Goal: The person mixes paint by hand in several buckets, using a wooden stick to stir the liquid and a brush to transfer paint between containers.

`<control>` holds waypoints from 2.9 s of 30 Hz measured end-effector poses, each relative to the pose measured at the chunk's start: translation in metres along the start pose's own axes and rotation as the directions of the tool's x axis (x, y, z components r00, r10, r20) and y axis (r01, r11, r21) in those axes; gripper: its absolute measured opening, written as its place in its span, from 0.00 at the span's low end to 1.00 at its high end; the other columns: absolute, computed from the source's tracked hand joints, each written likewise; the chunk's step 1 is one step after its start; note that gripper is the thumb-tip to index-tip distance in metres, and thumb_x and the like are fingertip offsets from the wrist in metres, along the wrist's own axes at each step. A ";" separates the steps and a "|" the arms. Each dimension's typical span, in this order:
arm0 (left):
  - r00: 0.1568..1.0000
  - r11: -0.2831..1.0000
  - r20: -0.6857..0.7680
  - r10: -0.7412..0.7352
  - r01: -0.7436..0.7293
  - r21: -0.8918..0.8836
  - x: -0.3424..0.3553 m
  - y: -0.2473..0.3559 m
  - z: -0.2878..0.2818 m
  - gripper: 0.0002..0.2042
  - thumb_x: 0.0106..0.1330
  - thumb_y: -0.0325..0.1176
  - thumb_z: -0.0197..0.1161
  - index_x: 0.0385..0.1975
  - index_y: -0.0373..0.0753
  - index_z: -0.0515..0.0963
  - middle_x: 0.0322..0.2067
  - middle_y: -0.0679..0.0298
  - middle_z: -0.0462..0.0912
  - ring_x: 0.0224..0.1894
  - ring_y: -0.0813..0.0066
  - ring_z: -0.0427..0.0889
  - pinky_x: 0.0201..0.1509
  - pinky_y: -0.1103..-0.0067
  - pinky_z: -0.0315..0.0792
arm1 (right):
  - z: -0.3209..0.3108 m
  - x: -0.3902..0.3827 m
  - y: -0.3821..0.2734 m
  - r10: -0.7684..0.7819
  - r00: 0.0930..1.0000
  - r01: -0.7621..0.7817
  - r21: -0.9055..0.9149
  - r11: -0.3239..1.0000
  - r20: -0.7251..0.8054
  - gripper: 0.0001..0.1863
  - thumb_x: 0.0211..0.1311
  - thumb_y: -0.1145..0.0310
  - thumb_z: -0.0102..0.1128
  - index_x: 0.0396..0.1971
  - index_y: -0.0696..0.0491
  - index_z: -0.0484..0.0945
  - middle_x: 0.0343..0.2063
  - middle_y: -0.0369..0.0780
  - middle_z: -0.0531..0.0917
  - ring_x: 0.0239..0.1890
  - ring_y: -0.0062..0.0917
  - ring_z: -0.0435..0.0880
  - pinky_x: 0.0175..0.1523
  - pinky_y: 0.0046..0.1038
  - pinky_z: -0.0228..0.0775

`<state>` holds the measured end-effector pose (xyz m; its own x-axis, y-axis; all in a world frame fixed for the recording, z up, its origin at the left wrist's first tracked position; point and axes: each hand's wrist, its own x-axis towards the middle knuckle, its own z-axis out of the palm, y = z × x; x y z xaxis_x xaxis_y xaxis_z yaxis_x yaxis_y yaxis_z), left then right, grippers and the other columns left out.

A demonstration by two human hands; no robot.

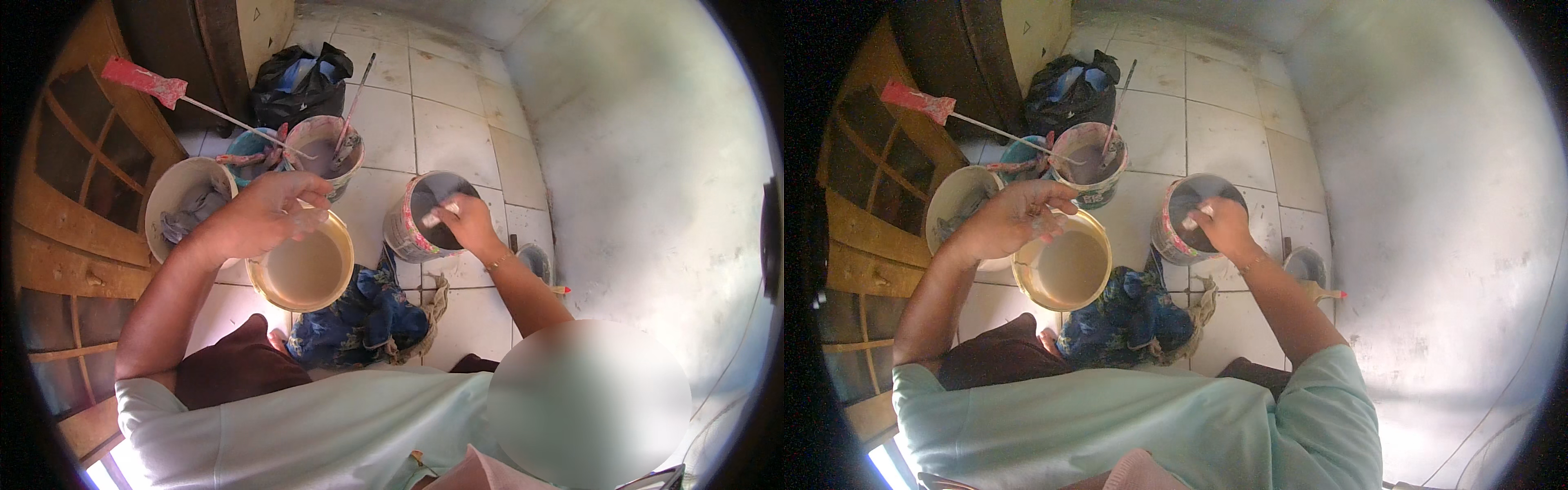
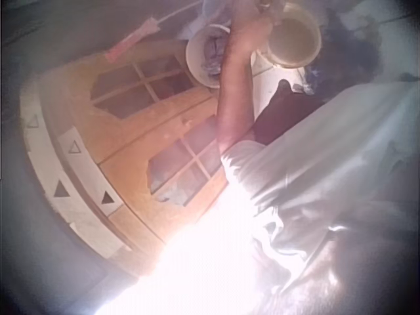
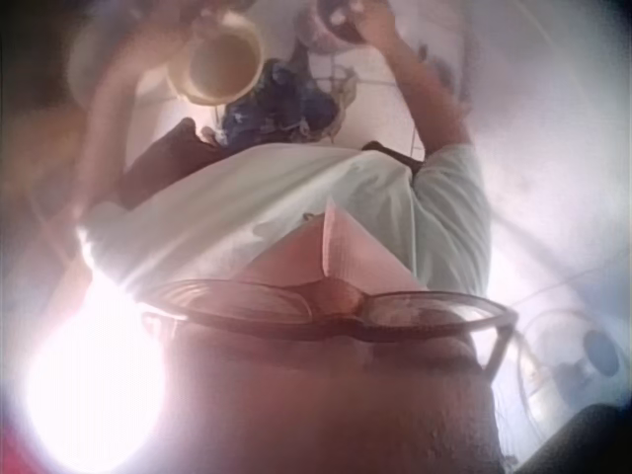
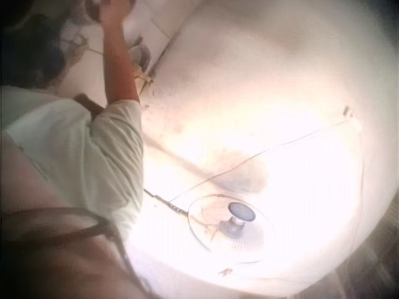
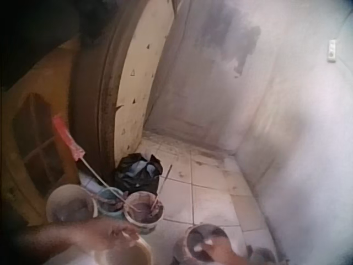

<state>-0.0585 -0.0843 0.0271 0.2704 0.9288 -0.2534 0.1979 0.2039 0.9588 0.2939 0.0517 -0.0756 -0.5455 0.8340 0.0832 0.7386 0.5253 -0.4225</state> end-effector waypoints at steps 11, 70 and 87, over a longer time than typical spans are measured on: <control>1.000 1.000 -0.007 -0.009 0.009 0.008 -0.002 -0.004 -0.002 0.24 0.61 0.24 0.59 0.58 0.28 0.65 0.47 0.55 0.75 0.43 0.74 0.77 0.45 0.79 0.75 | -0.019 -0.006 0.003 0.094 0.991 -0.066 -0.258 0.964 0.098 0.16 0.52 0.57 0.62 0.29 0.56 0.81 0.27 0.50 0.82 0.33 0.47 0.81 0.39 0.42 0.72; 0.999 0.998 0.011 0.039 -0.040 0.054 0.006 -0.005 0.010 0.22 0.61 0.24 0.58 0.56 0.28 0.68 0.46 0.54 0.78 0.41 0.74 0.78 0.45 0.77 0.76 | -0.014 0.014 0.007 0.087 0.983 -0.144 -0.393 0.908 -0.159 0.14 0.53 0.60 0.62 0.28 0.57 0.78 0.24 0.50 0.82 0.30 0.46 0.82 0.36 0.42 0.73; 0.998 0.995 0.065 -0.016 0.010 0.095 0.011 -0.008 0.016 0.20 0.63 0.24 0.55 0.56 0.27 0.67 0.46 0.55 0.78 0.39 0.74 0.78 0.44 0.78 0.75 | -0.015 0.014 0.015 0.102 0.981 -0.149 -0.297 0.943 -0.168 0.15 0.53 0.60 0.64 0.28 0.58 0.79 0.25 0.51 0.81 0.31 0.46 0.81 0.37 0.41 0.72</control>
<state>-0.0418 -0.0808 0.0151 0.3276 0.9034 -0.2767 0.2891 0.1830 0.9396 0.3033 0.0739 -0.0673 -0.3929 0.8998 0.1898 0.8955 0.4213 -0.1432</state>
